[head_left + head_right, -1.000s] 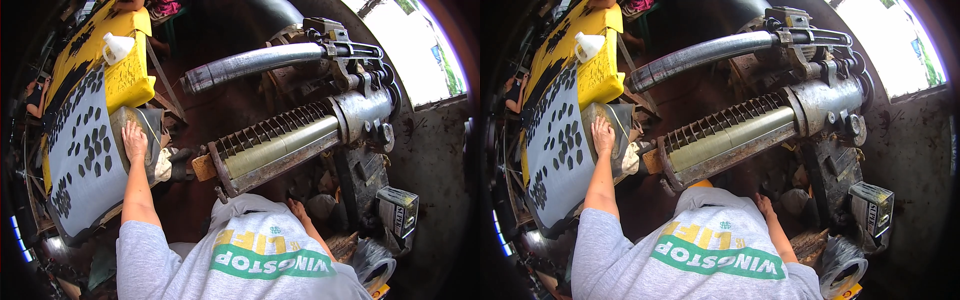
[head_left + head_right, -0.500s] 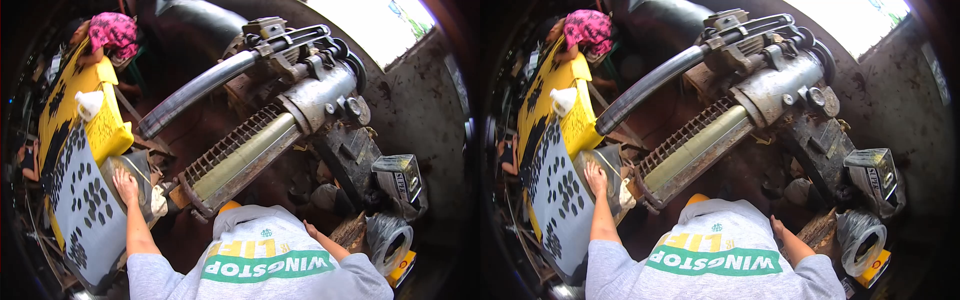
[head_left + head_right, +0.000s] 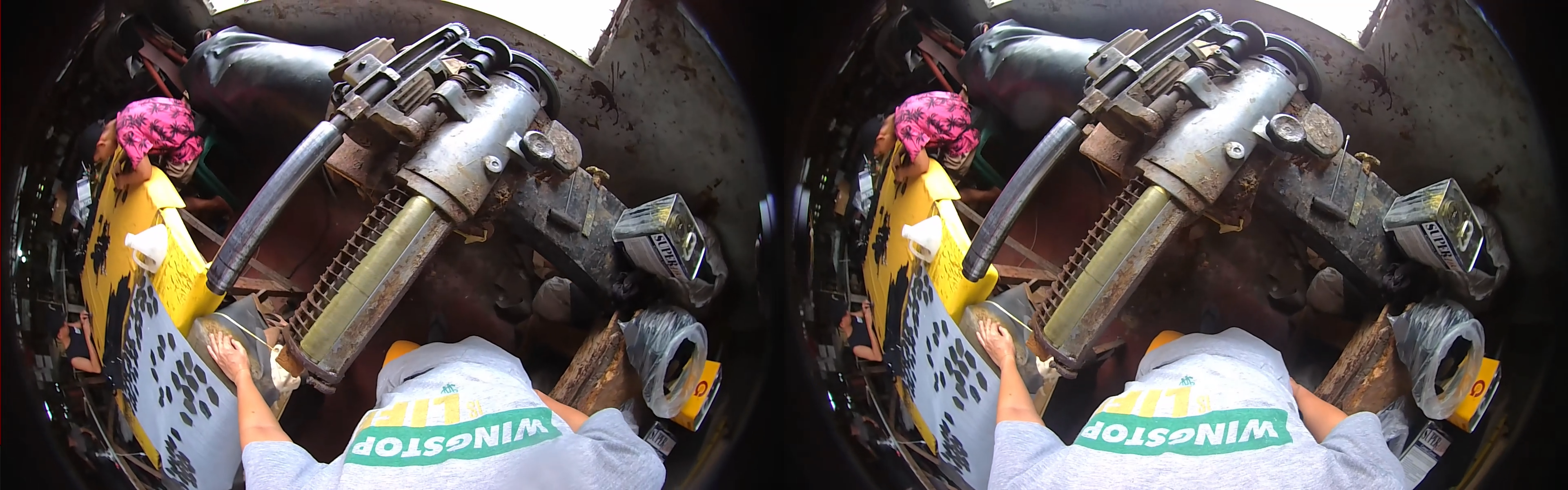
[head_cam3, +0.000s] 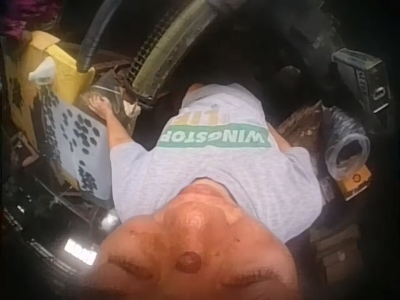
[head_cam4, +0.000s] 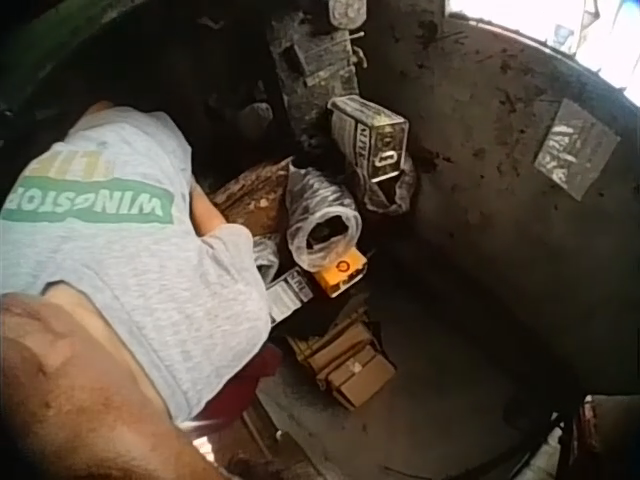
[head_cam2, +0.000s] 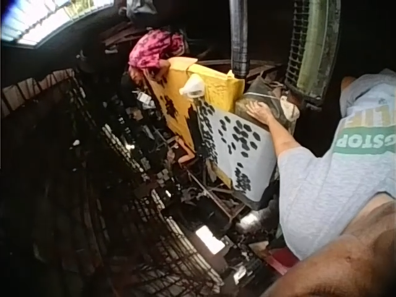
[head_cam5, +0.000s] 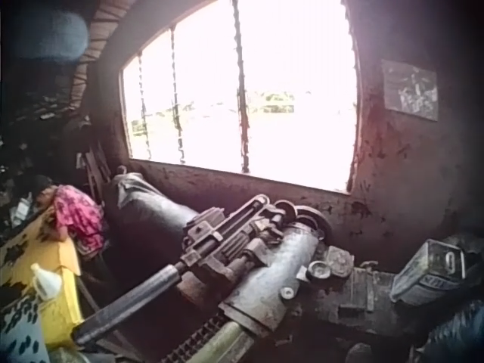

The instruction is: Operating an industrial machine to split or skive pieces of leather materials.

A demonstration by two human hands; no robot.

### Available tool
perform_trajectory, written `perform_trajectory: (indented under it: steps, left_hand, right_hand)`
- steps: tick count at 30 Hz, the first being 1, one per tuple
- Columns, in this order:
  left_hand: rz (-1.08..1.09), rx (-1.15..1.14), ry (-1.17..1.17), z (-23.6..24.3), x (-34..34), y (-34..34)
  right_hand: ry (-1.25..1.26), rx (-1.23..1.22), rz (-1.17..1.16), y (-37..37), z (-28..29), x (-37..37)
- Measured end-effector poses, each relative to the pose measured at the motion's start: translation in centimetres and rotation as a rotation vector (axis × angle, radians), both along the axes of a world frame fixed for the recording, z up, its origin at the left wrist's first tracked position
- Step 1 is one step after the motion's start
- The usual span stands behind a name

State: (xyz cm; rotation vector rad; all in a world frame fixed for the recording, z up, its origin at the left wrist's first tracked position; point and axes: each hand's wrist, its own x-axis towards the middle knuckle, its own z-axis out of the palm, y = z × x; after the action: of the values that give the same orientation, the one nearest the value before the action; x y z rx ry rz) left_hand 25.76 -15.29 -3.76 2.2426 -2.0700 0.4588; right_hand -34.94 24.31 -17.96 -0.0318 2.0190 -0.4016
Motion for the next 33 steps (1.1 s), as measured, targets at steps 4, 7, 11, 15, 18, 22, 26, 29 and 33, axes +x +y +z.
perform_trajectory:
  steps: [4, 7, 11, 15, 18, 22, 26, 29, 33]
  left_hand:
    - [0.008, 0.021, -0.019, -0.2, 0.1, 0.0]
    - [0.003, 0.026, -0.044, -0.1, 0.0, 0.0]
    - [-0.010, 0.020, -0.058, -0.5, 0.0, -0.2]
    - [-0.008, 0.012, -0.029, -0.7, -0.1, -0.2]
    - [0.009, 0.000, -0.037, -0.4, 0.7, 0.5]
    - [-0.010, -0.008, -0.013, -0.4, -0.1, -0.2]
    - [-0.037, -0.055, -0.003, -0.7, 0.5, 0.0]
    - [-0.020, -0.008, -0.008, 0.0, -0.4, 0.0]
    - [-0.016, -0.001, -0.020, -0.3, -0.1, -0.1]
  right_hand:
    - [-0.019, -0.034, -0.073, 1.0, -2.5, -0.3]
    - [-0.033, -0.051, -0.127, 2.2, -4.1, -0.3]
    - [-0.048, -0.065, -0.201, 3.7, -5.9, 0.5]
    - [-0.047, -0.074, -0.259, 4.6, -6.9, 1.0]
    - [0.025, -0.121, -0.224, -0.8, 0.1, 2.1]
    - [-0.006, -0.260, -0.315, -3.8, 2.2, 0.6]
    - [0.037, -0.314, -0.199, -6.1, 1.2, -0.8]
    - [0.145, -0.279, -0.063, -7.6, 1.0, -1.1]
    - [0.162, -0.209, 0.101, -7.9, -1.1, -0.1]
